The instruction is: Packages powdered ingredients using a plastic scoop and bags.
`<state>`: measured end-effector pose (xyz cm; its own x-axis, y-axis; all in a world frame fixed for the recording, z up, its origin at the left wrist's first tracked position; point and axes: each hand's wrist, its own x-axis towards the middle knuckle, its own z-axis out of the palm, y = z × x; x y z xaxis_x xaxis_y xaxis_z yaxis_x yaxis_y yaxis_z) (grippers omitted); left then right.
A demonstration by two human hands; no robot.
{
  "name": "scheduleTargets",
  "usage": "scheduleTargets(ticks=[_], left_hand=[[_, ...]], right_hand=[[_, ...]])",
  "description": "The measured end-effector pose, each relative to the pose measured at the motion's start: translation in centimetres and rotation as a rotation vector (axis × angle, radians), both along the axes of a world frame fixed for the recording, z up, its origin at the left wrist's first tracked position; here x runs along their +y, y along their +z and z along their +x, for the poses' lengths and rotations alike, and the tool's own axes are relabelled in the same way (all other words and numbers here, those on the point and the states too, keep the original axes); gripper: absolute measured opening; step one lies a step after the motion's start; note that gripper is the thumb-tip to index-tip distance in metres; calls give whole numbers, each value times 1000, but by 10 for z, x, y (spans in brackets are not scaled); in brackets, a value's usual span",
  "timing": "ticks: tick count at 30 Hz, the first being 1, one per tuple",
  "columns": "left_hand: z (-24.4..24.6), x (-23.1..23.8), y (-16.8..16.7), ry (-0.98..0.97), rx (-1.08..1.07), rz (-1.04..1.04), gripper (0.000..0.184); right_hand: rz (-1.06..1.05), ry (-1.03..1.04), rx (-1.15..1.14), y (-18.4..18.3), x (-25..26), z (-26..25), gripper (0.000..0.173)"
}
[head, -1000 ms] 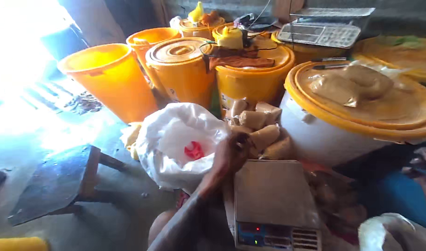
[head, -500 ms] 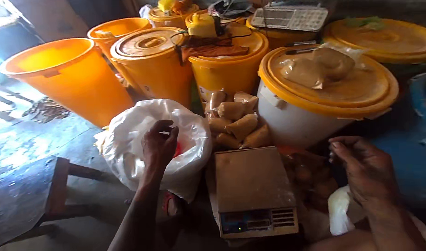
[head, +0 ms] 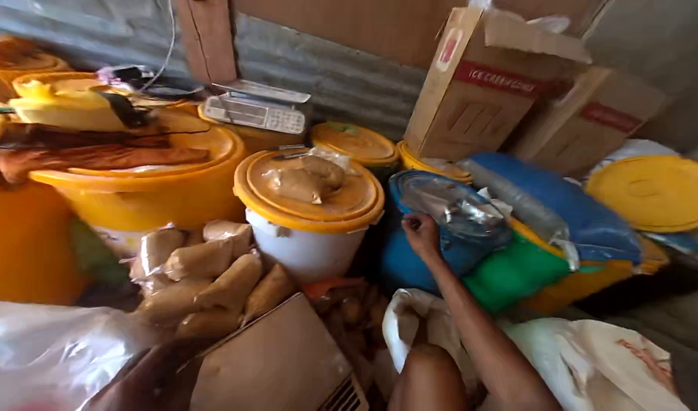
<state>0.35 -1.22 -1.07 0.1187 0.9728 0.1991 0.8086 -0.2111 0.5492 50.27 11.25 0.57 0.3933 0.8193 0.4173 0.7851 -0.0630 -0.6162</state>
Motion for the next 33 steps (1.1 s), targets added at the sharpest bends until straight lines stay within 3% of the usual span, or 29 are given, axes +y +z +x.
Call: scheduleTargets(ticks=[5, 8, 13, 17, 21, 26, 29, 31, 33], left_hand=[[-6, 7, 1, 33, -12, -3, 36], [-4, 13, -3, 32, -25, 0, 36], [0, 20, -19, -11, -24, 34, 33], [-1, 22, -21, -12, -12, 34, 33], [-5, 24, -21, -2, -22, 30, 33], [-5, 23, -23, 11, -25, 59, 33], [0, 19, -20, 45, -37, 114, 33], [9, 15, -17, 57, -81, 214, 36], [23, 7, -10, 18, -116, 300, 44]], right_hand=[[-466, -186, -247, 21, 36, 78, 62], [-645, -176, -286, 21, 47, 83, 58], [-442, -239, -387, 10, 36, 77, 31], [-336, -271, -310, 10, 30, 84, 31], [-230, -278, -117, 22, 28, 91, 46], [85, -224, 9, 49, 28, 81, 31], [364, -40, -26, 64, 4, 32, 23], [323, 202, -19, 64, -26, -22, 20], [121, 505, -10, 47, -58, -84, 17]])
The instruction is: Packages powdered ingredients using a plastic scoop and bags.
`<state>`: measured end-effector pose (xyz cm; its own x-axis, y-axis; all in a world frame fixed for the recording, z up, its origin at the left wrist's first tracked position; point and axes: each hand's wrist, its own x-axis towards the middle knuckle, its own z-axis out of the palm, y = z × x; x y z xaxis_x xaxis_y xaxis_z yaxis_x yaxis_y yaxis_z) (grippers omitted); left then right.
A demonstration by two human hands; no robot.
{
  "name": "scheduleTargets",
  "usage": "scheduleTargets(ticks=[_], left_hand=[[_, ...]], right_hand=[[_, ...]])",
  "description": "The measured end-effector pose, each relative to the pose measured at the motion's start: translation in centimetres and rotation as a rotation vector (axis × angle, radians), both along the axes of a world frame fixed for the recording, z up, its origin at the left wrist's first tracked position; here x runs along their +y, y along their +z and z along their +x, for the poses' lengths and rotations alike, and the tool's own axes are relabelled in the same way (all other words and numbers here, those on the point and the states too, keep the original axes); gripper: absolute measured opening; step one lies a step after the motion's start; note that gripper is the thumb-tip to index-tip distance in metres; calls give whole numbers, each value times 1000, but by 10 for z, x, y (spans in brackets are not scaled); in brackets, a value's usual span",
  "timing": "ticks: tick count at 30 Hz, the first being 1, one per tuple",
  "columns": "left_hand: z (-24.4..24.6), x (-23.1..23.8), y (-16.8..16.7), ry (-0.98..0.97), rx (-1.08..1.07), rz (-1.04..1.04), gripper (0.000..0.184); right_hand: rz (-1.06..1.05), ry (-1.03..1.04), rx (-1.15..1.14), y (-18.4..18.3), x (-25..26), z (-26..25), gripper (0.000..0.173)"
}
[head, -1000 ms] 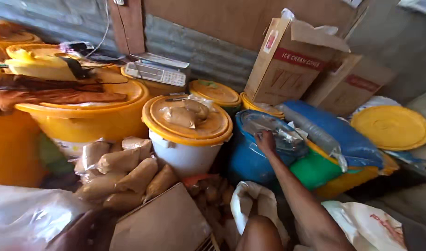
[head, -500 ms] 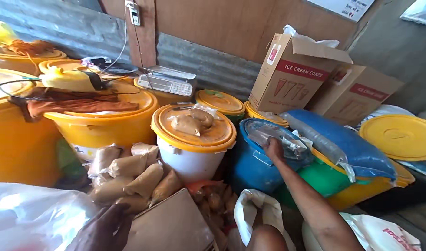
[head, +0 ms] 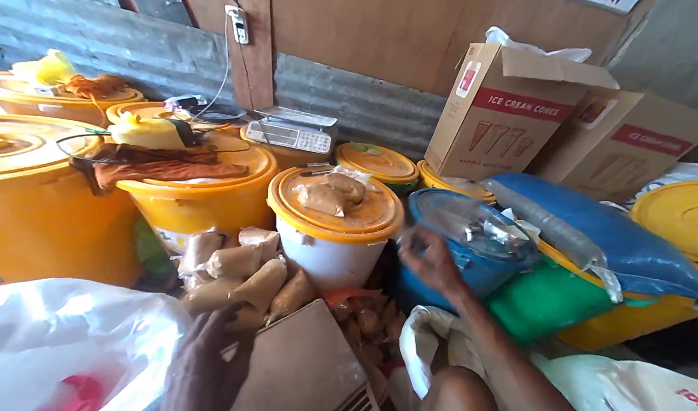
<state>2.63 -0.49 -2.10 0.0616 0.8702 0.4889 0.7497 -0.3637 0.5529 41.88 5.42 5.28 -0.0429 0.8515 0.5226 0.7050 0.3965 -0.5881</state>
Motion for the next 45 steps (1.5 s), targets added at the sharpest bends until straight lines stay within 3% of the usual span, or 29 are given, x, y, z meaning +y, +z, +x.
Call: scheduleTargets(ticks=[4, 7, 11, 14, 16, 18, 20, 22, 26, 31, 39, 45], left_hand=[[33, -24, 5, -254, 45, -34, 62], [43, -34, -8, -414, 144, -286, 49], [42, -31, -22, -478, -84, -508, 32], [40, -26, -21, -374, -297, -563, 25], [39, -24, -20, -248, -435, -536, 17], [42, -24, -16, -137, -590, -505, 10], [49, -26, -10, -71, -756, -501, 8], [57, -31, -6, -56, -858, -526, 7], [69, -38, -14, -143, -850, -567, 5], [68, -34, -21, -170, -841, -692, 15], [50, -14, -18, 107, -936, -539, 21], [56, -24, -24, -157, -794, -596, 8]], right_hand=[[-475, 565, -88, -51, -50, -94, 19], [-548, 757, 31, -77, -61, -113, 16], [-534, 666, 236, -85, -46, -106, 15], [-444, 525, 324, -93, -36, -111, 22], [-247, 356, 290, -100, -36, -119, 30], [-39, 227, 258, -101, -41, -129, 24], [32, 224, 273, -96, -52, -139, 17], [-14, 246, 214, -94, -63, -148, 23], [-236, 230, 106, -107, -69, -158, 49], [-348, 396, 442, -108, -56, -159, 16], [-378, 539, 499, -109, -52, -166, 15], [-636, 447, 687, -106, -50, -165, 16]])
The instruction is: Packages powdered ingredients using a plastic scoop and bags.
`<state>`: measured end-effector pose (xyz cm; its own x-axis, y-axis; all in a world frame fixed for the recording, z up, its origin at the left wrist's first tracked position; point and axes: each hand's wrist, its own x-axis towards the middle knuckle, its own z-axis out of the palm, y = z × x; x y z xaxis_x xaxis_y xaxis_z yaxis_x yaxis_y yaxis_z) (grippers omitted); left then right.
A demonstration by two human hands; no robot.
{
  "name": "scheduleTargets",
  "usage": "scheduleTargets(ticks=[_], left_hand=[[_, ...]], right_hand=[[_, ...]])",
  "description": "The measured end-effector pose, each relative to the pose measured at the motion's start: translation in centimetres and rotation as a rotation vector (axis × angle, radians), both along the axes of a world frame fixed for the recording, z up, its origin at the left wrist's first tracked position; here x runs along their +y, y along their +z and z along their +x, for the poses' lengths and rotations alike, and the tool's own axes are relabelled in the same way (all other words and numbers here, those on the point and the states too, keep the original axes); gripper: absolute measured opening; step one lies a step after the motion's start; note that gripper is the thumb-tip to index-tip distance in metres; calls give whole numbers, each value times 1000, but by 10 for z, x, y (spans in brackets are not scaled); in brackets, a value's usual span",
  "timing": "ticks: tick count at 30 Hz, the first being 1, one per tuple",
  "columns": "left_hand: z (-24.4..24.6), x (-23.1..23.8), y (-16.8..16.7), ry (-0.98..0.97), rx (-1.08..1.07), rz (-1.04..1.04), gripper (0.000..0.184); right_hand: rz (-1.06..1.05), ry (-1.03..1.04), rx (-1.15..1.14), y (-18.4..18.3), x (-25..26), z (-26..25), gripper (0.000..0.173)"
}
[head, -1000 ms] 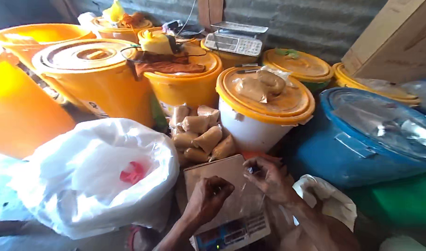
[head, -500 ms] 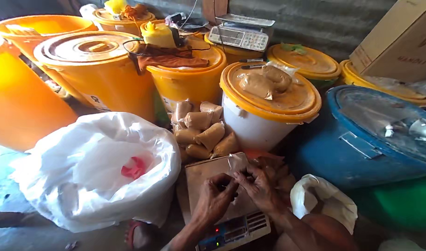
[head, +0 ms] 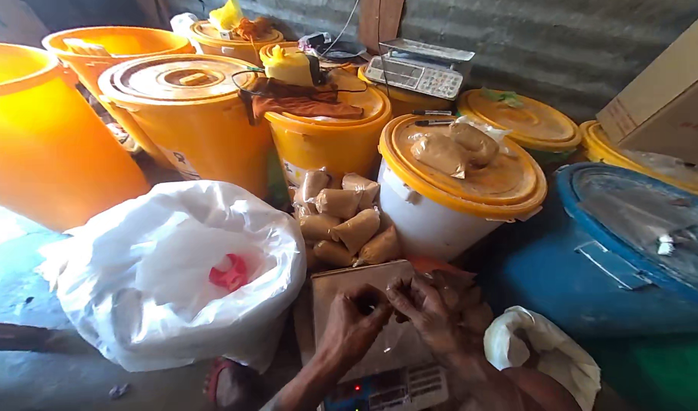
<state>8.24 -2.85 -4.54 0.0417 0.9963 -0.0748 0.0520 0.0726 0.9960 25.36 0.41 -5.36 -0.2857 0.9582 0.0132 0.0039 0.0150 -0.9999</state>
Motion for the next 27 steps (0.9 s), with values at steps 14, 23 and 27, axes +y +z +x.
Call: scheduleTargets(ticks=[14, 23, 27], left_hand=[[5, -1, -5, -26, 29, -32, 12], [-14, 22, 3, 335, 309, 213, 13], [-2, 8, 5, 65, 371, 573, 8]], right_hand=[[-112, -99, 84, 2, -2, 2, 9], [-66, -175, 51, 3, 3, 13, 3], [-98, -304, 47, 10, 14, 22, 11]])
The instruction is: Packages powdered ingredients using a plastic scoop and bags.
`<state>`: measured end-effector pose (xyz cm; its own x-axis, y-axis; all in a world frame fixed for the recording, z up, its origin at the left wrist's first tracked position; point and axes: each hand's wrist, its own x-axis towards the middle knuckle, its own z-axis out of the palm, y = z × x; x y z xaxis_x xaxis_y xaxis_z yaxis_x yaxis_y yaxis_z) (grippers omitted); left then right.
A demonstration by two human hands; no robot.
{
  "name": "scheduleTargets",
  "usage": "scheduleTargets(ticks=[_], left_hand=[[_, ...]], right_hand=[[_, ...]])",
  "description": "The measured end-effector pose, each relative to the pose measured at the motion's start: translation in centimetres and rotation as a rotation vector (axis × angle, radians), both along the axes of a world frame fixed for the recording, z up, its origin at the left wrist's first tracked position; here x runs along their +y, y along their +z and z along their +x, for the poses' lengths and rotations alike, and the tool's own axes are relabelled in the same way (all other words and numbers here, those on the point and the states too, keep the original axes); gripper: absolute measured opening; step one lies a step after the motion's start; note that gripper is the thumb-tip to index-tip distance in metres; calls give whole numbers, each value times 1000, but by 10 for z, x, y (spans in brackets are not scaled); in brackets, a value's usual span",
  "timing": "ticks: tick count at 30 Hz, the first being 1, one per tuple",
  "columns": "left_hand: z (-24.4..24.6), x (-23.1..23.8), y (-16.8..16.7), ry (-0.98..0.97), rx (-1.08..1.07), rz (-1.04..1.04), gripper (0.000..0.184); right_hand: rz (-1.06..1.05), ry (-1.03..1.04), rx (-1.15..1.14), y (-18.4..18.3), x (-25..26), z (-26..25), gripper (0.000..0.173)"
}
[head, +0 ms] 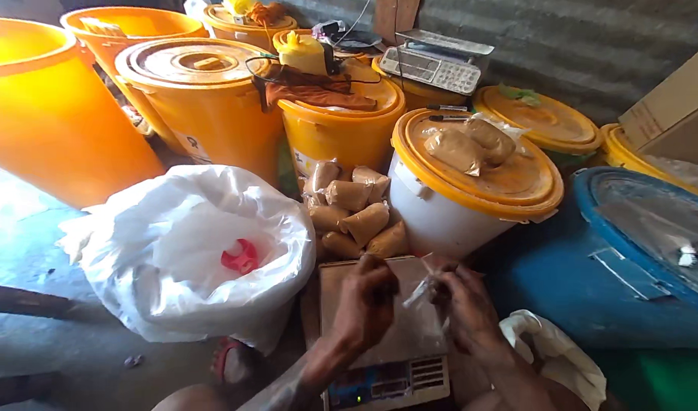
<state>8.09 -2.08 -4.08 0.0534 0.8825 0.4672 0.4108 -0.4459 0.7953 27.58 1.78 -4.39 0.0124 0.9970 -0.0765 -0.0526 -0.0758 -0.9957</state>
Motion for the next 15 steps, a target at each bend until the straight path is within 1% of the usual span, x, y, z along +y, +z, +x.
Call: scheduleTargets(ticks=[2, 4, 5, 7, 9, 10, 12, 15], left_hand=[[10, -8, 5, -113, 34, 21, 12], [15, -8, 8, -96, 97, 16, 17], [15, -6, 10, -63, 151, -21, 21], [9, 2, 18, -25, 273, -191, 31], [-1, 10, 28, -28, 380, -404, 38], [-6, 13, 31, -22, 412, -466, 37], [-12, 14, 36, -25, 444, -539, 32], [-15, 7, 40, -70, 445, -587, 26]], right_hand=[[2, -68, 47, 6, 6, 4, 10], [19, -89, 53, 10, 8, 6, 8], [39, -77, 31, 10, 9, 7, 8], [117, 24, -87, 9, 15, 9, 7], [224, 237, -299, 20, 24, 10, 12], [292, 352, -408, 30, 31, 6, 17], [472, 479, -577, 60, 42, -19, 24], [720, 599, -722, 105, 41, -101, 19]])
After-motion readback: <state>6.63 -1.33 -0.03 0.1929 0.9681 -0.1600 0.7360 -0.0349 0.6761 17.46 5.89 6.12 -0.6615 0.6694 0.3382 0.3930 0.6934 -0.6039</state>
